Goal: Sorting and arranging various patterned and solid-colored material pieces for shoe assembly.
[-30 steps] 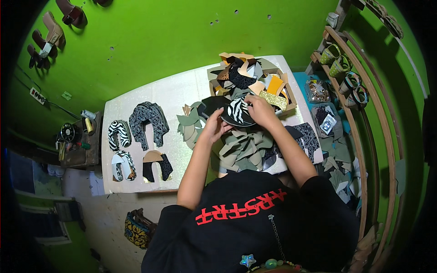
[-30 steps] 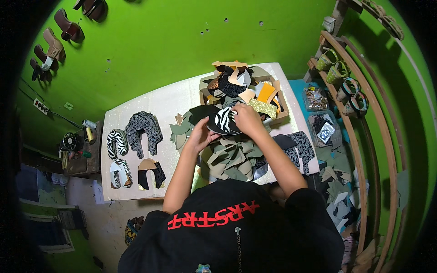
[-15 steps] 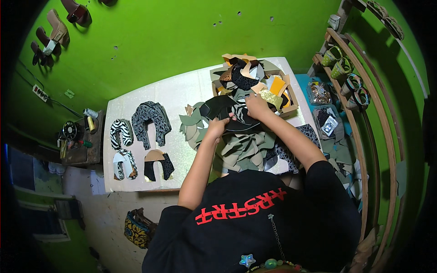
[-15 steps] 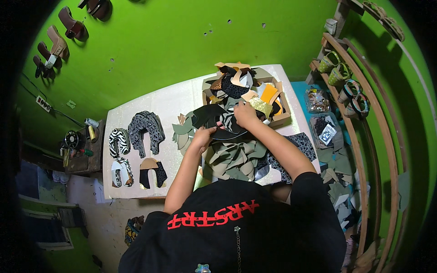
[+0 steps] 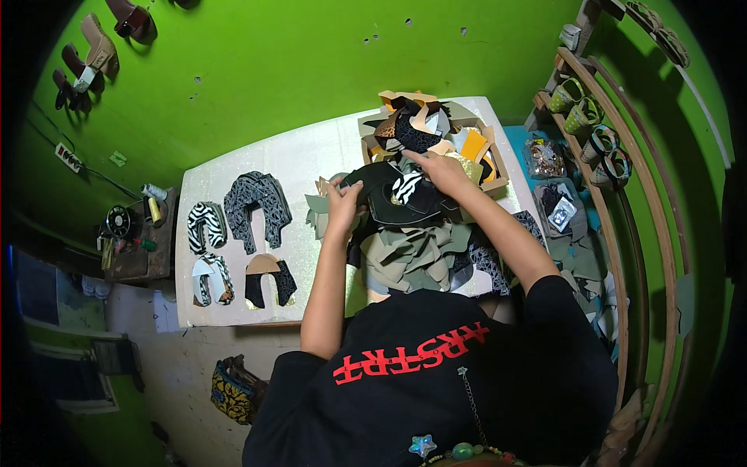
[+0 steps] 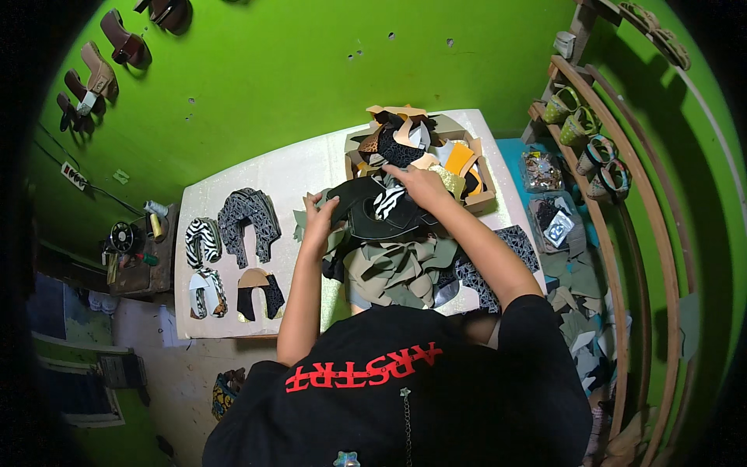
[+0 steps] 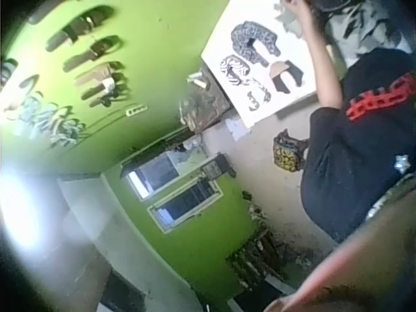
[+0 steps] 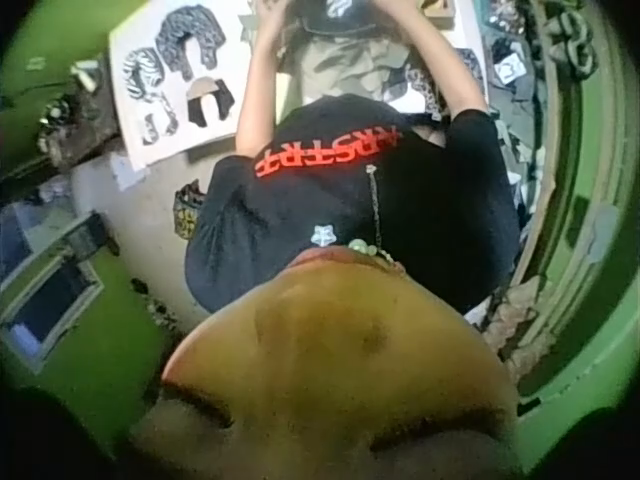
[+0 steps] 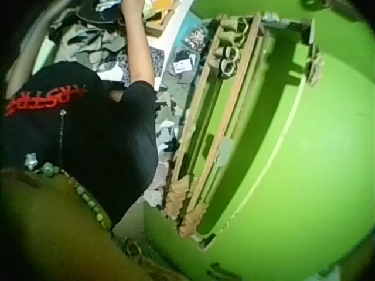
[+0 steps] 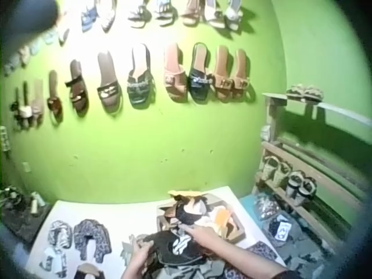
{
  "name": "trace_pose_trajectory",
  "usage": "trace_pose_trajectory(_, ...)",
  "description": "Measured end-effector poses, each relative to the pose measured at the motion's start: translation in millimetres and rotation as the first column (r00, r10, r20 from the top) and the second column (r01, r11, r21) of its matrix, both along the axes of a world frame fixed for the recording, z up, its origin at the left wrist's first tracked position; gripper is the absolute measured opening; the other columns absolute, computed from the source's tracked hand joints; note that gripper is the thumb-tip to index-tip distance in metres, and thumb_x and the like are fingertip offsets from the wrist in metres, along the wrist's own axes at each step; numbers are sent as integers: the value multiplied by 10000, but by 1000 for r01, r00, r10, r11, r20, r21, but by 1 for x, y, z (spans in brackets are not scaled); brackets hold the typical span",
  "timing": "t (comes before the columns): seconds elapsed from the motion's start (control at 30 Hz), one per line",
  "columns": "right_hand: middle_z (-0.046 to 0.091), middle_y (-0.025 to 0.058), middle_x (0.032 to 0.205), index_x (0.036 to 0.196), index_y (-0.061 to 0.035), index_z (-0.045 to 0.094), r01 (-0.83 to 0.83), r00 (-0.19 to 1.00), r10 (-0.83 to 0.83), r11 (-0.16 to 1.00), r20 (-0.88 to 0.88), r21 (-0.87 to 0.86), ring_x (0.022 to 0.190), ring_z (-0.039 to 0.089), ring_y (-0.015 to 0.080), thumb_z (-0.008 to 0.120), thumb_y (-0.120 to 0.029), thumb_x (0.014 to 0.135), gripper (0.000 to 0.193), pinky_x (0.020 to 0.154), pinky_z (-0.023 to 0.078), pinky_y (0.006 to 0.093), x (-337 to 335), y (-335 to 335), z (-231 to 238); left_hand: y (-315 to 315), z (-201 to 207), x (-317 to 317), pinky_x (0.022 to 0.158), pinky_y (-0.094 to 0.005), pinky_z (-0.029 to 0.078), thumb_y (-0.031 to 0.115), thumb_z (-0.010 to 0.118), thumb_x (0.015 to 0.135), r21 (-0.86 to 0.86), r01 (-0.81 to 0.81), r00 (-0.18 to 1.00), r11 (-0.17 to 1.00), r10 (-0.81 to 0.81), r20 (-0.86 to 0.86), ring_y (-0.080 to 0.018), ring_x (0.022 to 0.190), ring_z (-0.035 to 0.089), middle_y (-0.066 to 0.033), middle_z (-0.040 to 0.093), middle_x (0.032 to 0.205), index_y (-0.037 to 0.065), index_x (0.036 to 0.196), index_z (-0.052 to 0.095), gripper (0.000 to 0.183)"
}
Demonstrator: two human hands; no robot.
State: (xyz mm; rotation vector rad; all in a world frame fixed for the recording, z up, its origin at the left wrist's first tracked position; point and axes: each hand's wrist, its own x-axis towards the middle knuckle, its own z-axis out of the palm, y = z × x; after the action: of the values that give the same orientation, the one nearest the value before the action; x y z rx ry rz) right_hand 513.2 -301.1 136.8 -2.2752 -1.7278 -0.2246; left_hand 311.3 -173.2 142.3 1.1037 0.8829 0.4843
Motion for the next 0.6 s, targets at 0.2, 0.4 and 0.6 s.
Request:
trace_pose_trajectory(0.2,567,108,865,895,-192,659,-45,995,54,993,80,-113,742,615,265,500,-99,755,231,599,503,369,2,3,-17,5,-10,5,808,-381,415,284,625,756,400,30,992,916,23,-127,-258,980,477,-154,435,1132,32,1217,340,598)
trace_pose_trajectory(0.4,573,134,876,986,-150,609,-59,997,61,997,45,-51,757,603,303,529,-78,749,260,609,495,375,9,4,10,-13,5,2,924,-372,302,261,638,727,788,49,855,614,381,-351,-284,1062,395,-162,445,1123,22,1097,490,465)
trace_pose_trajectory(0.6,606,181,856,1209,-138,391,30,970,60,931,-234,363,719,594,359,607,-77,734,525,598,492,415,-40,7,74,-5,29,-2,735,-286,441,296,531,849,240,117,970,964,-163,182,-159,940,543,-142,529,1113,24,1064,541,347)
